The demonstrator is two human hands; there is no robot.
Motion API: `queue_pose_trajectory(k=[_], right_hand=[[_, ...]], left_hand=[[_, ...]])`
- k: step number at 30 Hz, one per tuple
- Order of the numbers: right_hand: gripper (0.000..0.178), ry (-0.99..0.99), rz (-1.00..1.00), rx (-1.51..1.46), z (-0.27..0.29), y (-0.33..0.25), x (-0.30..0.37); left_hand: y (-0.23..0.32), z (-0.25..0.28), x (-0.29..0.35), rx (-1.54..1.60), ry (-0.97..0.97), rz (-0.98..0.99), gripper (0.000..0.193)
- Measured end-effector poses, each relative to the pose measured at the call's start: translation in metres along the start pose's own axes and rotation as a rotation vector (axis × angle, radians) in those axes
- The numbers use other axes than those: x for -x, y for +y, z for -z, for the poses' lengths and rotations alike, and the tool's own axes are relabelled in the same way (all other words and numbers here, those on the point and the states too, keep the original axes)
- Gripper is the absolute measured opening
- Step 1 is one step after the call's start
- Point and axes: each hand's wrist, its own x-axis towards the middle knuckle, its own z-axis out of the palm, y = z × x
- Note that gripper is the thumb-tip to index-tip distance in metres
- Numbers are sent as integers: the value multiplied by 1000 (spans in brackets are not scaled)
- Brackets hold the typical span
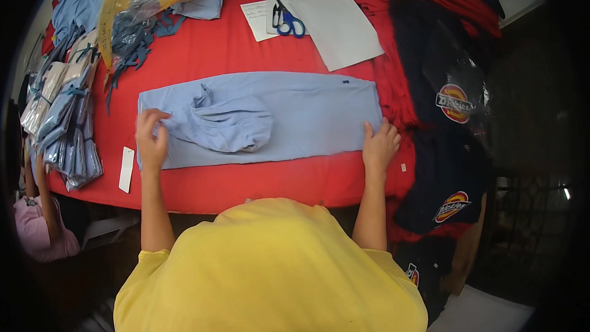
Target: The person folds light blue shirts using a cardboard guide, inserts them into plastic bags, and writes on a paper list. They handle multiple shirts, garment tags, and a pencil while working at a large red table.
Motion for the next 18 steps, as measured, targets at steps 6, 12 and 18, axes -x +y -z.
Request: queue_pose_trajectory(k=[6, 12, 18], right_hand=[[52, -146, 7, -155, -18, 30, -24], [33, -117, 185, -738, 42, -57, -29], [51, -470, 842, -515, 35, -182, 66]], left_hand=[[53, -82, 5, -271, -342, -290, 55], [49, -90, -2, -275, -360, -203, 68], [36, -94, 7, -244, -305, -232, 49]])
